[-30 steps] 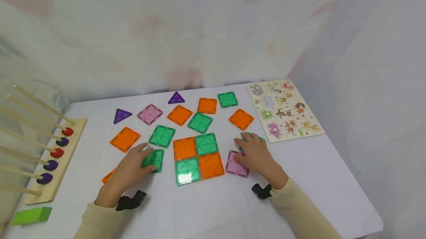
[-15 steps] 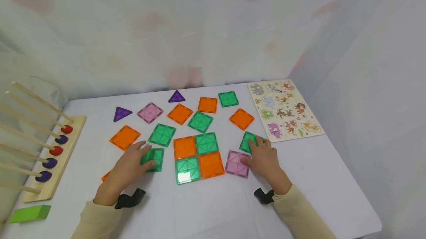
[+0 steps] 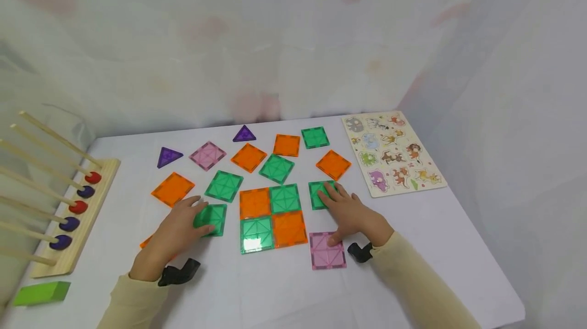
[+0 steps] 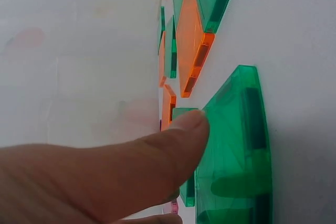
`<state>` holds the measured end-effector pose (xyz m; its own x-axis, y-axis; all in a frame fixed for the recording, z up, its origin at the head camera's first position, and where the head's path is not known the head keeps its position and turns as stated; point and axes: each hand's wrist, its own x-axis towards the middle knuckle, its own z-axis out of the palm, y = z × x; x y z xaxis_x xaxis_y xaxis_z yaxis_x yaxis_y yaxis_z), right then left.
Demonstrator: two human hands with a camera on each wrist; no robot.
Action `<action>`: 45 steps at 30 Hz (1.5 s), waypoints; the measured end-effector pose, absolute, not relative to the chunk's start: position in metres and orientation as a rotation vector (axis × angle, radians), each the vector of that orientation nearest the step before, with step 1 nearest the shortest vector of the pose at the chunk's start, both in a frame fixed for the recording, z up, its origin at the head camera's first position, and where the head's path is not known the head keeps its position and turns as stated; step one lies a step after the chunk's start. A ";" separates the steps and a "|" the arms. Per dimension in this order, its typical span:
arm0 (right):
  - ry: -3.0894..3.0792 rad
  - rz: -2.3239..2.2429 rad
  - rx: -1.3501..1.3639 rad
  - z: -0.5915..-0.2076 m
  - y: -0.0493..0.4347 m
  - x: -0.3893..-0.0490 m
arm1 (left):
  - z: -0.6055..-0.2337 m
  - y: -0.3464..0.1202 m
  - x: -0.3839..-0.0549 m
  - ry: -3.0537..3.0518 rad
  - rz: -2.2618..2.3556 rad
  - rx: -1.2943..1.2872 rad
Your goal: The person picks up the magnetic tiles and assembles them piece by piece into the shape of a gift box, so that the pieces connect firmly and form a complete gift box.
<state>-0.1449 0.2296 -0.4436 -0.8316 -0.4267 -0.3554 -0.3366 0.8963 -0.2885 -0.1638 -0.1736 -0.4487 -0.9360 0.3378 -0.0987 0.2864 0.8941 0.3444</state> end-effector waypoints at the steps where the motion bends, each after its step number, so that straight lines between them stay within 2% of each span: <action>1: 2.626 -0.285 -0.588 -0.443 0.229 -0.147 | -0.449 -0.173 -0.164 2.899 0.494 0.477; 9: 2.502 -0.222 -0.715 -0.436 0.228 -0.160 | -0.450 -0.169 -0.164 2.881 0.492 0.472; 15: 2.572 -0.344 -0.668 -0.437 0.230 -0.162 | -0.449 -0.167 -0.165 2.876 0.487 0.464; 23: 2.851 -0.458 -0.535 -0.435 0.228 -0.127 | -0.450 -0.172 -0.168 2.871 0.469 0.420; 32: 2.782 -0.408 -0.684 -0.459 0.232 -0.087 | -0.449 -0.176 -0.166 2.825 0.521 0.377; 40: 2.964 -0.302 -0.370 -0.463 0.247 -0.097 | -0.452 -0.176 -0.164 2.840 0.484 0.364; 45: 2.989 -0.326 -0.285 -0.464 0.238 -0.115 | -0.452 -0.176 -0.165 2.856 0.475 0.373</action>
